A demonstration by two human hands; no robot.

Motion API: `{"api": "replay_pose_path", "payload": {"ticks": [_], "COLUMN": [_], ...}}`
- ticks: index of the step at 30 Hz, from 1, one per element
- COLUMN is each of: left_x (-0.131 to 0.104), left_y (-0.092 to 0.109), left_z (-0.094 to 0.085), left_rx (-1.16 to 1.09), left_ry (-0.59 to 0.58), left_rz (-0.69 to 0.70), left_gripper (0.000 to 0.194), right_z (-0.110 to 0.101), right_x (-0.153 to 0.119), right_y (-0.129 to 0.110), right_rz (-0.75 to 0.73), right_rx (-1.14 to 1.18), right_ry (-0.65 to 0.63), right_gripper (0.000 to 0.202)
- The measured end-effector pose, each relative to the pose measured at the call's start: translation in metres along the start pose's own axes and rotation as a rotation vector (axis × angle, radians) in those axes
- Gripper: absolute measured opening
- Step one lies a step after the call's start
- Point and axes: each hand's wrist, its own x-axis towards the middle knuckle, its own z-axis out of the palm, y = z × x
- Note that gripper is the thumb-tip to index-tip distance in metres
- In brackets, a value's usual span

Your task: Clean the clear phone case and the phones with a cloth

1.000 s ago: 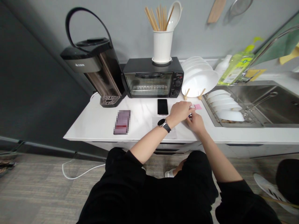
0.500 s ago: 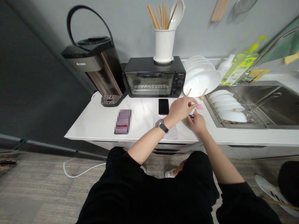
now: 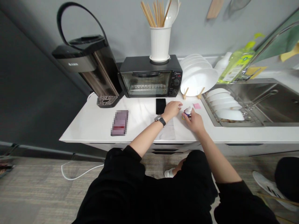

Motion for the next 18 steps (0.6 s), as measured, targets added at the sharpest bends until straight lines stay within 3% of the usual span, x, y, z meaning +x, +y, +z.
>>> {"api": "replay_pose_path", "payload": {"ticks": [7, 11, 14, 18], "left_x": [0.016, 0.012, -0.018, -0.104], "left_y": [-0.011, -0.008, -0.008, -0.025], "left_z": [0.012, 0.006, -0.015, -0.055], "left_rx": [0.073, 0.1, 0.085, 0.04], "left_ry": [0.003, 0.009, 0.032, 0.091], "left_rz": [-0.021, -0.007, 0.046, 0.117], "left_gripper": [0.028, 0.047, 0.061, 0.037], "right_z": [-0.002, -0.003, -0.005, -0.008], "right_x": [0.0, 0.001, 0.0, -0.004], "right_y": [-0.002, -0.003, -0.003, -0.006], "right_rz": [0.011, 0.018, 0.027, -0.013], "right_rx": [0.009, 0.025, 0.06, 0.292], "right_ry": [-0.002, 0.001, 0.002, 0.01], "right_gripper": [0.085, 0.081, 0.073, 0.057]}}
